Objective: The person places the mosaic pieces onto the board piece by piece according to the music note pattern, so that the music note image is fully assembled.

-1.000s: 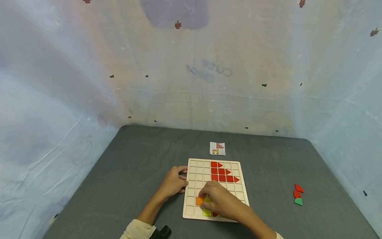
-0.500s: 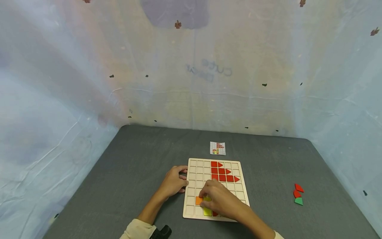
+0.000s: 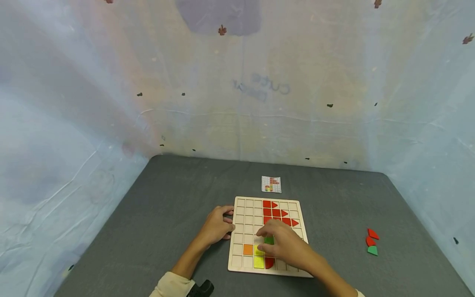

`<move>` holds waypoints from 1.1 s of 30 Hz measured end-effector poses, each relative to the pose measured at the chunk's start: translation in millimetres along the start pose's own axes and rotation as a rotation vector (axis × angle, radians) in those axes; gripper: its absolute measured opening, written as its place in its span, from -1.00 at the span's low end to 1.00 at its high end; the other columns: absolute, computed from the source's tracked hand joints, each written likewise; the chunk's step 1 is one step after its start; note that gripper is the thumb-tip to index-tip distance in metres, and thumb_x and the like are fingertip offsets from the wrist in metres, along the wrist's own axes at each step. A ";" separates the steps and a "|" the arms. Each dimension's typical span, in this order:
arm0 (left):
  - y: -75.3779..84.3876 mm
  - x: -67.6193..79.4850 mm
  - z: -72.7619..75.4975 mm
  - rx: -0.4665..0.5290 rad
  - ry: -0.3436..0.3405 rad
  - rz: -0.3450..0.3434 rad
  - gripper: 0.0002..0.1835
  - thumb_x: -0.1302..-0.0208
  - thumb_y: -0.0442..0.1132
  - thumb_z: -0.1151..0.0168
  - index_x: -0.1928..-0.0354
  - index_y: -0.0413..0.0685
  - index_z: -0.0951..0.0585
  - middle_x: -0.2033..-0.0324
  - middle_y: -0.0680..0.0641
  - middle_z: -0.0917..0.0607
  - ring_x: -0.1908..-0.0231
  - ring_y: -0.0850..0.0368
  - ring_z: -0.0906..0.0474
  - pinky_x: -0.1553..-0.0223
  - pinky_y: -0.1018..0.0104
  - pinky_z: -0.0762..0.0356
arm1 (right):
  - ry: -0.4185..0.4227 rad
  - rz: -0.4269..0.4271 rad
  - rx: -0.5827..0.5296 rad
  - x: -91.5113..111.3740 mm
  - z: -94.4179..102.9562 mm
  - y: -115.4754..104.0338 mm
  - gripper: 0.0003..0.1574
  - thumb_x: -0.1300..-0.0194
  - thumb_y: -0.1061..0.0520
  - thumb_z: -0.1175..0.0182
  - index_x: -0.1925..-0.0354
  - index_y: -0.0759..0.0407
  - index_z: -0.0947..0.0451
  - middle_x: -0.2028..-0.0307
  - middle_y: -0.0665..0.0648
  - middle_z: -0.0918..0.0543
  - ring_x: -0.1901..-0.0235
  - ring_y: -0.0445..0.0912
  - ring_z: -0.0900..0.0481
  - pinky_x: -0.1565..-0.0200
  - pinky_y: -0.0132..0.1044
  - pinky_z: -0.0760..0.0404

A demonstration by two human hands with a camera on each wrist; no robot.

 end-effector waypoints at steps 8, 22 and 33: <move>0.5 0.3 -0.3 -0.004 0.002 0.011 -0.34 -0.16 -0.49 -0.39 -0.38 -0.28 -0.55 -0.12 -0.21 -0.55 0.06 -0.01 -0.62 0.49 0.21 -0.76 | 0.140 0.026 -0.029 20.6 20.0 22.5 -0.75 -0.30 0.09 -0.51 0.06 0.04 -0.75 0.15 -0.10 -0.72 0.18 -0.14 -0.61 0.15 -0.26 -0.66; 0.0 0.6 0.4 -0.002 0.006 0.006 -0.35 -0.17 -0.49 -0.38 -0.37 -0.27 -0.56 -0.12 -0.22 -0.55 0.06 -0.01 -0.62 0.49 0.22 -0.76 | 0.269 -0.181 0.025 59.1 59.1 59.4 -0.70 -0.27 0.04 -0.54 0.04 0.02 -0.76 0.24 -0.07 -0.63 0.28 -0.20 -0.51 0.35 -0.38 -0.53; 0.1 0.5 0.7 -0.003 0.003 0.005 -0.35 -0.18 -0.48 -0.37 -0.38 -0.27 -0.55 -0.13 -0.21 -0.55 0.04 -0.01 -0.61 0.48 0.24 -0.76 | 0.372 -0.229 0.169 89.2 77.5 87.8 -0.62 -0.20 0.02 -0.59 0.02 0.03 -0.78 0.22 -0.10 -0.67 0.24 -0.23 -0.55 0.30 -0.33 -0.56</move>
Point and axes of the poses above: each hand's wrist, its own x-axis away from the middle knuckle, its own z-axis out of the back of the hand, y = z × x, the point moved 2 cm from there along -x, towards the middle knuckle
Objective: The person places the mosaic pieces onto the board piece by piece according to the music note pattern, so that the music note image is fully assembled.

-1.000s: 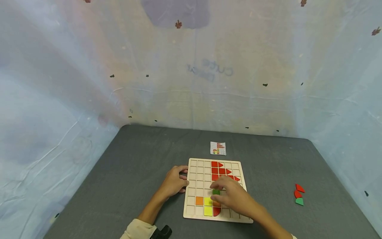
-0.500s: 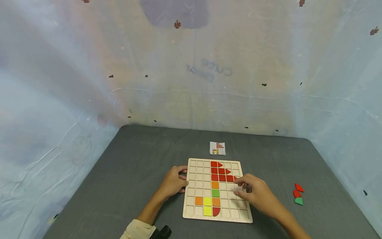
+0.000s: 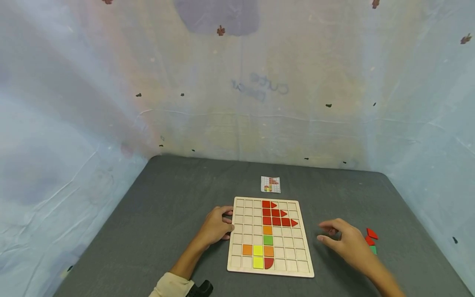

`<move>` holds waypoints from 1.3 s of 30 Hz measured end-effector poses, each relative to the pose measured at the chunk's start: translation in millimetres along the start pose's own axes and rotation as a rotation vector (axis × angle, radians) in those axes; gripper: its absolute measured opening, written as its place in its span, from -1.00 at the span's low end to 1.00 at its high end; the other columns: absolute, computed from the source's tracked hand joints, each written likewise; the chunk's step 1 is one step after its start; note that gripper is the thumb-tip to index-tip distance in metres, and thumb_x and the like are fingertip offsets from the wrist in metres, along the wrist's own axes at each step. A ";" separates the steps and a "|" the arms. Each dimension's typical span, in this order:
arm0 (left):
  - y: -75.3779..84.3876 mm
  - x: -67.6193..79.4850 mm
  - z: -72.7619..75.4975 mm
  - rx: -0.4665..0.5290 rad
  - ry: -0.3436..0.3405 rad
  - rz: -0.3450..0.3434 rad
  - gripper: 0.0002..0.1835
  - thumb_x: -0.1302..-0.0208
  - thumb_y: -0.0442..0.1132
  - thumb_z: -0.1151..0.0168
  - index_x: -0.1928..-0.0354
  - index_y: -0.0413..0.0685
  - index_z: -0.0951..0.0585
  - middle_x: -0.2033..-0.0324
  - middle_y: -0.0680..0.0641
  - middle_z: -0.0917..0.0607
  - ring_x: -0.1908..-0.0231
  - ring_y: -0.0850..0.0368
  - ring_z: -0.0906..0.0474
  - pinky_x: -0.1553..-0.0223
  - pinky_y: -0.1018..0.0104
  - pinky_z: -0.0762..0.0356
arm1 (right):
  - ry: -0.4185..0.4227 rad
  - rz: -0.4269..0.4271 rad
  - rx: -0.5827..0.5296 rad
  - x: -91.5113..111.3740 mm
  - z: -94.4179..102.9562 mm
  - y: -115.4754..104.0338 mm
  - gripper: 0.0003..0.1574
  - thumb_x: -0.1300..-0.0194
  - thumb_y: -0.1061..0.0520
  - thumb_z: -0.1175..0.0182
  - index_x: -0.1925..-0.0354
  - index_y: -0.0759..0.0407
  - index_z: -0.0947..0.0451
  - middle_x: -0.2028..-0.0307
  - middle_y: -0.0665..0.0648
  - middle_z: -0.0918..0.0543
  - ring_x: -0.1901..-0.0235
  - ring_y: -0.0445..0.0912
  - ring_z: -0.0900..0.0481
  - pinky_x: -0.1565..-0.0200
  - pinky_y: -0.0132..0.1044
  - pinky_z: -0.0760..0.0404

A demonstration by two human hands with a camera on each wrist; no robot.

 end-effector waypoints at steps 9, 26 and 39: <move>-0.7 -1.7 -1.0 -0.014 0.007 0.007 -0.35 -0.18 -0.46 -0.38 -0.38 -0.25 -0.56 -0.12 -0.20 -0.55 0.06 0.00 -0.61 0.48 0.23 -0.77 | 0.074 -0.035 0.037 14.7 16.9 28.9 -0.60 -0.19 0.03 -0.59 0.02 0.07 -0.77 0.19 -0.07 -0.70 0.26 -0.30 -0.57 0.30 -0.33 -0.58; 0.7 0.0 -0.2 -0.008 0.001 0.004 -0.35 -0.18 -0.47 -0.38 -0.38 -0.28 -0.55 -0.13 -0.21 -0.55 0.05 0.00 -0.61 0.49 0.26 -0.76 | -0.059 -0.219 0.123 33.1 44.3 80.3 -0.37 -0.27 -0.08 -0.53 -0.16 0.25 -0.68 0.07 0.18 -0.78 0.21 -0.07 -0.70 0.24 -0.09 -0.66; 0.9 0.9 -0.8 -0.002 0.003 -0.006 -0.35 -0.17 -0.49 -0.38 -0.37 -0.30 -0.55 -0.12 -0.23 -0.55 0.06 -0.01 -0.61 0.48 0.21 -0.77 | -0.193 -0.337 0.114 35.1 55.7 102.1 -0.37 -0.27 -0.11 -0.53 -0.09 0.31 -0.68 0.07 0.25 -0.77 0.15 0.07 -0.74 0.12 0.18 -0.68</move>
Point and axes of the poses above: each hand's wrist, its own x-axis away from the middle knuckle, its own z-axis out of the back of the hand, y = z × x, the point moved 2 cm from there along -x, towards the middle knuckle
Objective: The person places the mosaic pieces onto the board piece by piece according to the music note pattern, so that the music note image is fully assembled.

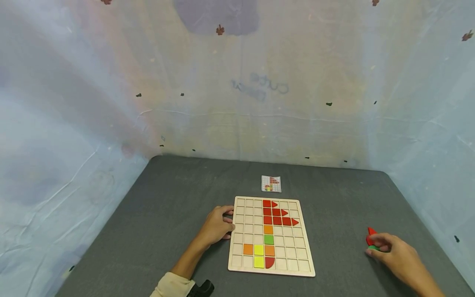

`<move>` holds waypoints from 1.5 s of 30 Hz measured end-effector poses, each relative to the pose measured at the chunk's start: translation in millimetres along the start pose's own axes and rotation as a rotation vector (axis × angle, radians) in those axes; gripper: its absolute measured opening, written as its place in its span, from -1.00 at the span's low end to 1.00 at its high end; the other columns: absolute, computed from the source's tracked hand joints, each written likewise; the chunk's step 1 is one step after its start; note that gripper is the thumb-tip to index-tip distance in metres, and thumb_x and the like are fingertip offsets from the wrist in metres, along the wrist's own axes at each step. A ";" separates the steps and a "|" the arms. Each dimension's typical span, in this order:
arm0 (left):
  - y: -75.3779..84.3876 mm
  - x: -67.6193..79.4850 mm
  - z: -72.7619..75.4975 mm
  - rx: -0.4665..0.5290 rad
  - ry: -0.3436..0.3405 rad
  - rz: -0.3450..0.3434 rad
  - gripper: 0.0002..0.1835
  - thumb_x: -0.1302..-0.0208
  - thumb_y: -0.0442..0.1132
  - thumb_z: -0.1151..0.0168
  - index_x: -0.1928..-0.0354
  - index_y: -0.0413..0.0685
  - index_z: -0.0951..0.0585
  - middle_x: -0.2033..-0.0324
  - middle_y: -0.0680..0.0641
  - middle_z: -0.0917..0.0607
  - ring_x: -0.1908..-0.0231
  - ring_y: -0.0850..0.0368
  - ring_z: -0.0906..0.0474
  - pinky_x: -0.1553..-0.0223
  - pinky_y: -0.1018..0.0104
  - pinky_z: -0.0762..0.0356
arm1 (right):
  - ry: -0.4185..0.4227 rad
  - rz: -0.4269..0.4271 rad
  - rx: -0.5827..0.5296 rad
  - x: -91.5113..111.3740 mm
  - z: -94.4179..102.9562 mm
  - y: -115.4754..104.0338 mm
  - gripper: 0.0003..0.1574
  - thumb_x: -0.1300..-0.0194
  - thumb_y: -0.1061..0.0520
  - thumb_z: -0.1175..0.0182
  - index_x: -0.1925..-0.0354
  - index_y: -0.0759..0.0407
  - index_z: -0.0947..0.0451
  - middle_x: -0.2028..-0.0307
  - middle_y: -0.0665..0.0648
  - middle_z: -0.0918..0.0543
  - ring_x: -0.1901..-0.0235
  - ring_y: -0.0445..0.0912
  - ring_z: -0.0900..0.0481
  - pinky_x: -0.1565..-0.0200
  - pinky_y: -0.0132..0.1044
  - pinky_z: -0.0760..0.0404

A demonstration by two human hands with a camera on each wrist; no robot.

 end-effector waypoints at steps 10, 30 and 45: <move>-1.2 -1.0 0.2 -0.005 -0.002 0.002 -0.35 -0.17 -0.48 -0.39 -0.37 -0.27 -0.56 -0.14 -0.22 -0.56 0.04 -0.02 -0.63 0.47 0.21 -0.77 | 0.026 0.025 0.019 -1.0 0.7 5.6 -0.44 -0.22 0.00 -0.56 -0.05 0.31 -0.68 0.15 0.13 -0.77 0.30 -0.36 -0.63 0.21 -0.16 -0.64; -1.5 -0.8 0.3 0.002 -0.008 0.011 -0.34 -0.17 -0.49 -0.38 -0.38 -0.26 -0.55 -0.13 -0.21 -0.55 0.04 -0.03 -0.62 0.46 0.21 -0.77 | 0.020 0.032 0.016 -3.8 -2.7 -3.3 -0.48 -0.21 0.02 -0.56 -0.03 0.27 -0.69 0.17 0.09 -0.75 0.30 -0.22 -0.63 0.22 -0.05 -0.65; -2.6 -1.4 -0.8 -0.002 0.000 0.029 -0.34 -0.18 -0.48 -0.39 -0.38 -0.23 -0.56 -0.14 -0.19 -0.55 0.05 0.00 -0.62 0.47 0.23 -0.77 | -0.072 -0.012 0.032 -3.8 -0.9 0.1 -0.60 -0.26 0.04 -0.51 0.11 0.34 -0.75 0.27 0.10 -0.82 0.26 -0.04 -0.74 0.16 0.04 -0.68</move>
Point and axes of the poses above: each hand's wrist, its own x-axis away from the middle knuckle, its own z-axis out of the back of the hand, y = z × x, the point moved 2 cm from there along -x, towards the middle knuckle
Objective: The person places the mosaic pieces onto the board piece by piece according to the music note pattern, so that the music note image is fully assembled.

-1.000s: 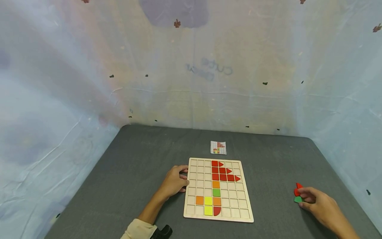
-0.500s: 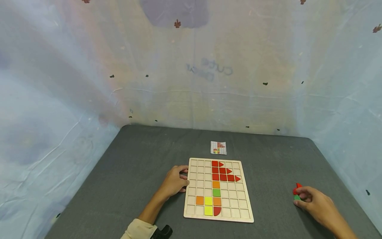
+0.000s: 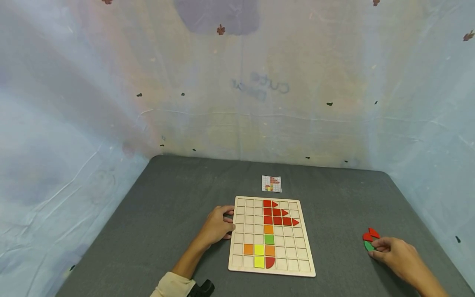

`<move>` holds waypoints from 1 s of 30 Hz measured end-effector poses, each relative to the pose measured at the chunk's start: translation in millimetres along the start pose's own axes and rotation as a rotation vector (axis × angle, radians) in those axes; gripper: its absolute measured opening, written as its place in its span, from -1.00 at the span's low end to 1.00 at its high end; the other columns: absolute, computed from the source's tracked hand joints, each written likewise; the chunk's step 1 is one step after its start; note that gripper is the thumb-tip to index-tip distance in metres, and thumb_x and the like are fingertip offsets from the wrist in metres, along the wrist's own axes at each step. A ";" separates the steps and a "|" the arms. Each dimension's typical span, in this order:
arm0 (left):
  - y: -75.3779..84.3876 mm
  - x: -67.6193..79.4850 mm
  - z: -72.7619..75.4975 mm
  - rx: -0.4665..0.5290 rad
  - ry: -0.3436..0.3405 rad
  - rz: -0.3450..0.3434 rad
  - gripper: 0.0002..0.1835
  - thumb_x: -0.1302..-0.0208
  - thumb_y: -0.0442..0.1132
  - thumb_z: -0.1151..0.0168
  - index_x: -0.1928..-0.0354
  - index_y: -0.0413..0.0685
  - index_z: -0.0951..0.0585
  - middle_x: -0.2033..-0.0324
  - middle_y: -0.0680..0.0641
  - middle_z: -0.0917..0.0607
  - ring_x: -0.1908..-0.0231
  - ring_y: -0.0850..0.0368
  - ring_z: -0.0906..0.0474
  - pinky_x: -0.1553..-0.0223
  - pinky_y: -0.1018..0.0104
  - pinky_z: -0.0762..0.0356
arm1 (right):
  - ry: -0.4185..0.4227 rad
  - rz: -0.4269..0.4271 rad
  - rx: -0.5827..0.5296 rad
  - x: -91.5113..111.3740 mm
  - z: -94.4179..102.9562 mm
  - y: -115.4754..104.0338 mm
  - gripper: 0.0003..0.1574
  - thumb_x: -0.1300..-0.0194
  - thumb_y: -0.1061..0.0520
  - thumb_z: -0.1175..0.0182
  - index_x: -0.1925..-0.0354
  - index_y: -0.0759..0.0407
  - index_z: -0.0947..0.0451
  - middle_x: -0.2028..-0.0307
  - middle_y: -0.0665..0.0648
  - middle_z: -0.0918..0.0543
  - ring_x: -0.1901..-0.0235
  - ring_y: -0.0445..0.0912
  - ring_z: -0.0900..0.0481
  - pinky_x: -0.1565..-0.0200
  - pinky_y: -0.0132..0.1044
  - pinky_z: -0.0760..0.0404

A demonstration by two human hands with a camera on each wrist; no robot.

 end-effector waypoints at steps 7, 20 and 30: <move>1.0 0.9 -0.1 0.002 -0.002 -0.012 -0.33 -0.17 -0.49 -0.40 -0.38 -0.26 -0.56 -0.14 -0.20 -0.55 0.06 0.00 -0.62 0.48 0.21 -0.76 | 0.038 0.021 -0.058 0.7 -1.6 -14.3 -0.54 -0.30 -0.05 -0.51 0.05 0.28 -0.74 0.23 0.01 -0.80 0.30 -0.27 -0.67 0.32 -0.36 -0.61; -0.3 0.3 -0.5 -0.001 0.002 -0.018 -0.34 -0.16 -0.49 -0.40 -0.37 -0.25 -0.57 -0.13 -0.20 -0.55 0.07 0.02 -0.62 0.49 0.21 -0.76 | 0.121 0.199 -0.184 3.0 -23.3 -68.1 -0.65 -0.24 -0.02 -0.56 0.09 0.12 -0.75 0.27 -0.07 -0.74 0.33 -0.39 -0.61 0.32 -0.40 -0.63; -1.3 -0.4 0.1 -0.006 -0.001 -0.015 -0.34 -0.18 -0.48 -0.39 -0.38 -0.24 -0.56 -0.14 -0.20 -0.55 0.06 0.01 -0.61 0.48 0.22 -0.76 | 0.026 0.350 -0.253 -5.8 -46.1 -114.9 -0.72 -0.23 0.02 -0.56 0.13 0.06 -0.75 0.28 -0.10 -0.70 0.32 -0.36 -0.57 0.29 -0.37 -0.63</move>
Point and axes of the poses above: each hand's wrist, its own x-axis away from the middle knuckle, its own z-axis out of the back of the hand, y = z × x, the point moved 2 cm from there along -x, towards the middle knuckle
